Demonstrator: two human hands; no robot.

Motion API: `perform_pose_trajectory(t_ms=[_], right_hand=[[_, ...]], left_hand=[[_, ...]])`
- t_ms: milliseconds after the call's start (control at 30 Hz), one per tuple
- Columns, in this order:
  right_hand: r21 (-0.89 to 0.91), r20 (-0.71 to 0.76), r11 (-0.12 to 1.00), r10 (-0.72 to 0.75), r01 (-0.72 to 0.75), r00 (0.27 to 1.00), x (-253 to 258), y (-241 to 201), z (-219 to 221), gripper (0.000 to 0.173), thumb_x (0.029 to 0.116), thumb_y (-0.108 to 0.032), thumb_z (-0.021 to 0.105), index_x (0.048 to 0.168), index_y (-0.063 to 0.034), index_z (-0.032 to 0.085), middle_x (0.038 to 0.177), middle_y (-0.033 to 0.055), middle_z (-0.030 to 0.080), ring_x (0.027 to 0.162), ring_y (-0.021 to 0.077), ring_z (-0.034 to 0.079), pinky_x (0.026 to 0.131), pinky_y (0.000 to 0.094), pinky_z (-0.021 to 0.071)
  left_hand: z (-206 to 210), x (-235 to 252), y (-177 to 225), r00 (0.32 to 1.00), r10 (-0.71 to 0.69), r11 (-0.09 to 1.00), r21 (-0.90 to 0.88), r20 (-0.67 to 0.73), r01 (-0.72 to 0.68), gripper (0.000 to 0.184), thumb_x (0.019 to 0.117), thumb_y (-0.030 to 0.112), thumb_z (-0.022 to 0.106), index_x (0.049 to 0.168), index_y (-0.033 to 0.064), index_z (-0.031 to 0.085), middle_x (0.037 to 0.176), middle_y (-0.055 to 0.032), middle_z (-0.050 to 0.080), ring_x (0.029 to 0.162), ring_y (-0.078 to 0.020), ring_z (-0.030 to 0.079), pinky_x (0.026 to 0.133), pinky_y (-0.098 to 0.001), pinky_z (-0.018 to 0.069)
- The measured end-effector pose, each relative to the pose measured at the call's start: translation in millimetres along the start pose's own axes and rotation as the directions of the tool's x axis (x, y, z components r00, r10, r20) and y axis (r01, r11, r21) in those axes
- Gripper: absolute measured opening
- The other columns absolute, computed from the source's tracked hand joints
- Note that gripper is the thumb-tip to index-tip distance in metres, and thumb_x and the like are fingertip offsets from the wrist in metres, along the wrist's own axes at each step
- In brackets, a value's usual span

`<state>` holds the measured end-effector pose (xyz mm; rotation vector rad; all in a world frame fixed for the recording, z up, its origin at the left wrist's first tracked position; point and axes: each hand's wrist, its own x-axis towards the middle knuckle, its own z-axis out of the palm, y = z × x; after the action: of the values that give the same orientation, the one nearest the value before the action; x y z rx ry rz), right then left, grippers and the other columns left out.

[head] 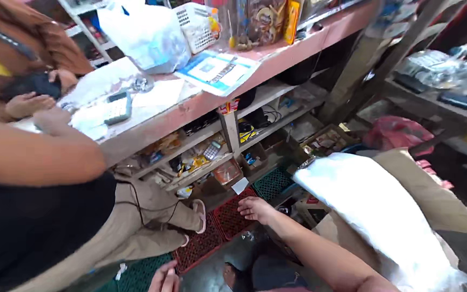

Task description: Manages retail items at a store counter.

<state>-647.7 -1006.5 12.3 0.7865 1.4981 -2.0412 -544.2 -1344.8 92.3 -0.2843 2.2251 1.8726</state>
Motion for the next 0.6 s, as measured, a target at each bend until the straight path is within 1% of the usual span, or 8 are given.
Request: perform_pose_trajectory(t_ms=[100,200,267,367,433,467,533,600], right_hand=[[0.107,-0.113,0.991,-0.063,0.075,0.992,52,-63,-18,0.034,0.1072,-0.024,0.051,0.134,-0.0039,0.054,0.105,0.0095,0.069,0.085,0.017,0.067,0.076,0.0338,0.0554],[0.194,-0.284,0.964,-0.124,0.184,0.951,131,-105,-45,0.033,0.1066,-0.021,0.052,0.133,-0.0004,0.054,0.101,0.0114,0.067,0.081,0.0174,0.065,0.073,0.0345,0.0556],[0.301,-0.368,0.941,-0.033,0.153,0.929,181,-113,-65,0.029,0.1059,-0.02,0.052,0.127,-0.001,0.057,0.094,0.0088,0.067,0.073,0.0144,0.062,0.067,0.0318,0.0538],[0.389,-0.388,0.915,0.059,0.106,0.92,256,-141,-92,0.027,0.1081,-0.022,0.045,0.123,-0.0018,0.056,0.09,0.0072,0.062,0.068,0.0131,0.058,0.063,0.0304,0.052],[0.406,-0.412,0.906,0.066,0.118,0.909,301,-155,-105,0.029,0.1087,-0.023,0.044,0.123,-0.0003,0.057,0.092,0.0082,0.061,0.068,0.0132,0.056,0.062,0.0299,0.0502],[0.415,-0.432,0.899,0.058,0.14,0.9,328,-163,-110,0.028,0.1082,-0.021,0.045,0.121,0.0004,0.056,0.091,0.008,0.058,0.068,0.0132,0.054,0.062,0.0296,0.0493],[0.425,-0.471,0.891,0.064,0.163,0.88,380,-172,-123,0.034,0.1079,-0.021,0.048,0.129,0.0039,0.055,0.106,0.0148,0.06,0.085,0.0195,0.059,0.077,0.0356,0.0525],[0.338,-0.515,0.916,-0.012,0.216,0.857,424,-176,-133,0.04,0.1073,-0.024,0.052,0.135,0.0049,0.054,0.124,0.0216,0.061,0.104,0.0278,0.062,0.09,0.0442,0.0528]], left_hand=[[14,93,91,0.952,0.255,0.913,0.283,0.166,-0.294,0.033,0.1045,0.016,0.048,0.129,-0.0047,0.056,0.083,0.0004,0.061,0.064,-0.0012,0.053,0.06,-0.0198,0.048],[52,194,173,0.821,0.52,0.724,0.389,0.234,-0.569,0.036,0.1032,0.021,0.053,0.127,-0.0056,0.059,0.083,-0.0019,0.064,0.065,-0.0013,0.054,0.061,-0.0208,0.0484],[73,265,207,0.719,0.668,0.575,0.479,0.194,-0.663,0.036,0.1051,0.025,0.053,0.123,-0.005,0.061,0.083,-0.0046,0.065,0.067,-0.0021,0.056,0.064,-0.0214,0.0504],[88,372,235,0.562,0.823,0.371,0.668,0.086,-0.645,0.036,0.1059,0.025,0.052,0.123,-0.0057,0.062,0.077,-0.0121,0.063,0.062,-0.0125,0.056,0.061,-0.0303,0.0497],[86,426,239,0.504,0.863,0.296,0.762,0.045,-0.576,0.038,0.1071,0.026,0.051,0.125,-0.0049,0.063,0.077,-0.0155,0.064,0.062,-0.0176,0.057,0.062,-0.0337,0.0495],[84,447,239,0.497,0.867,0.287,0.784,0.032,-0.551,0.038,0.1079,0.027,0.049,0.126,-0.0045,0.062,0.078,-0.0156,0.062,0.062,-0.0177,0.055,0.061,-0.0334,0.0481],[85,471,235,0.502,0.865,0.284,0.808,0.017,-0.517,0.038,0.1088,0.026,0.047,0.128,-0.0047,0.06,0.078,-0.0141,0.061,0.062,-0.0136,0.052,0.061,-0.0294,0.0464],[86,478,229,0.447,0.894,0.245,0.811,0.023,-0.532,0.037,0.1091,0.021,0.047,0.126,-0.0092,0.059,0.085,-0.0155,0.063,0.066,-0.0074,0.053,0.064,-0.0223,0.0465]])
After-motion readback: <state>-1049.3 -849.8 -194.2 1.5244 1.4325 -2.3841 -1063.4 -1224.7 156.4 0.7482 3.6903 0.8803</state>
